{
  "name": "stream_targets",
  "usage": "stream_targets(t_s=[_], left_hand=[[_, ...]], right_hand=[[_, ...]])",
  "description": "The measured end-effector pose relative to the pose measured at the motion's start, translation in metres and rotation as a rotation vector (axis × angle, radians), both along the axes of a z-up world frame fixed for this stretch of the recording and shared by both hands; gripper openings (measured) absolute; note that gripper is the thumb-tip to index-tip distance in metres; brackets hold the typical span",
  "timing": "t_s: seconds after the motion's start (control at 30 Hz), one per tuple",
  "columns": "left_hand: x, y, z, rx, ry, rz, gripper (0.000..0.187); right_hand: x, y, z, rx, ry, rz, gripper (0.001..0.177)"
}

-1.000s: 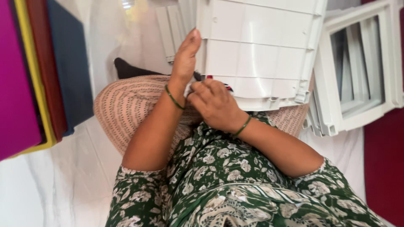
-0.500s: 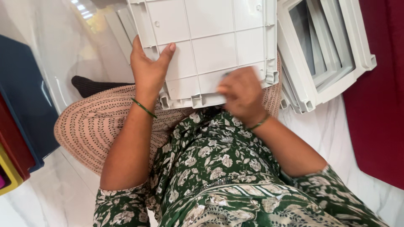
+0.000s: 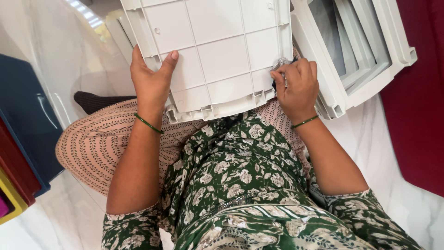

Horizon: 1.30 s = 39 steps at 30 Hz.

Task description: The person assembles a white plastic storage unit by inserting square plastic legs into the corners of a frame and attaching a white plastic base. The person handles the frame, legs, and base by hand, snapping the parts together on the floor.

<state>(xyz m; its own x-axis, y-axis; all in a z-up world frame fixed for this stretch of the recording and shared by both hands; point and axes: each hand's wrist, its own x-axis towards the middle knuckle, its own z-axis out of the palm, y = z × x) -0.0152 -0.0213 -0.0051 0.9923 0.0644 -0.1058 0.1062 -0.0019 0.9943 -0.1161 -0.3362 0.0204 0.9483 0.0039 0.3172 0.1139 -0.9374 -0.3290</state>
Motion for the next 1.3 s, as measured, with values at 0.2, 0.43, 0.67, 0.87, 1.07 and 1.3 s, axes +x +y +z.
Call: stream_targets(t_s=[0.2,0.43,0.67,0.87,1.07,1.3], left_hand=[[0.000,0.001,0.000,0.027,0.052,0.013,0.042],[-0.013,0.000,0.036,-0.081,-0.198,-0.020,0.043],[-0.017,-0.035,0.104,0.231,-0.652,-0.153,0.028],[0.009,-0.122,0.121,0.916,-1.356,-0.444,0.003],[0.013,-0.202,0.087,0.930,-1.614,-0.647,0.012],[0.008,-0.275,0.037,1.011,-1.301,-0.899,0.023]], right_hand=[[0.009,-0.009,-0.013,0.230,-0.065,-0.019,0.031],[0.009,-0.055,-0.039,1.219,-0.077,-0.352,0.045],[-0.010,-0.128,0.020,1.295,-0.301,0.000,0.054],[-0.042,-0.137,0.108,1.660,-0.443,-0.208,0.061],[-0.092,-0.156,0.119,1.355,-0.187,-0.316,0.066],[-0.126,-0.222,0.035,1.462,-0.088,-0.479,0.046]])
